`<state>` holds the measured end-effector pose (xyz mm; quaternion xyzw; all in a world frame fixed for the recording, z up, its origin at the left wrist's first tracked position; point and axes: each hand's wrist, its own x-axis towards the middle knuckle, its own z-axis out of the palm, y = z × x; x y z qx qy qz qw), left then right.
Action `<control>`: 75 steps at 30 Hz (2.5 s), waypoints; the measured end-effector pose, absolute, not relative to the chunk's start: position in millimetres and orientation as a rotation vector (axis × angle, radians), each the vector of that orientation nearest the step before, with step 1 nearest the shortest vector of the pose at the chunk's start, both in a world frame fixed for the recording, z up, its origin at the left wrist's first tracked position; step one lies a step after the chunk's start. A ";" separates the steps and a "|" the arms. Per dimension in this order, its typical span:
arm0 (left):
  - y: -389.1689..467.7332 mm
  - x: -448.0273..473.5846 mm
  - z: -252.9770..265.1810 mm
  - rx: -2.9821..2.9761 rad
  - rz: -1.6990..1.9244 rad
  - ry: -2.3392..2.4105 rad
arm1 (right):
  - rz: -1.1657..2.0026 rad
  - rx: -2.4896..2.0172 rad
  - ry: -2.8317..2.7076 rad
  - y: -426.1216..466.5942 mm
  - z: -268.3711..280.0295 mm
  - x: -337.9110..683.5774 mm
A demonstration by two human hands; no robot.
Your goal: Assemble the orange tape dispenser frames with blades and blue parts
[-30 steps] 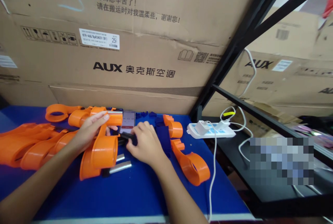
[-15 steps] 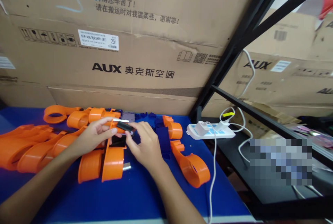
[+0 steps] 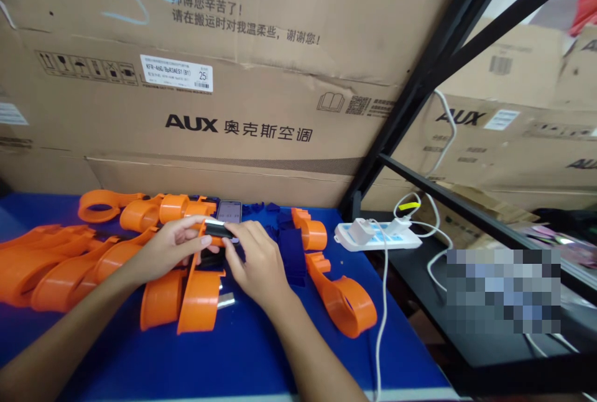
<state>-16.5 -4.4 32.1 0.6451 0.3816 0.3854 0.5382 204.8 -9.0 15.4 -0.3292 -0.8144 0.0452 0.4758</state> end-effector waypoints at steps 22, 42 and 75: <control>11.4 -27.1 22.8 1.145 1.252 1.086 | -0.057 -1.749 -2.017 32.0 -7.6 241.9; 7.4 -25.1 26.4 1.177 1.205 1.135 | 0.164 -1.533 -2.358 31.2 -7.6 242.7; 7.4 -25.4 26.7 1.230 1.203 1.153 | -0.044 -1.630 -2.098 49.0 -7.0 250.5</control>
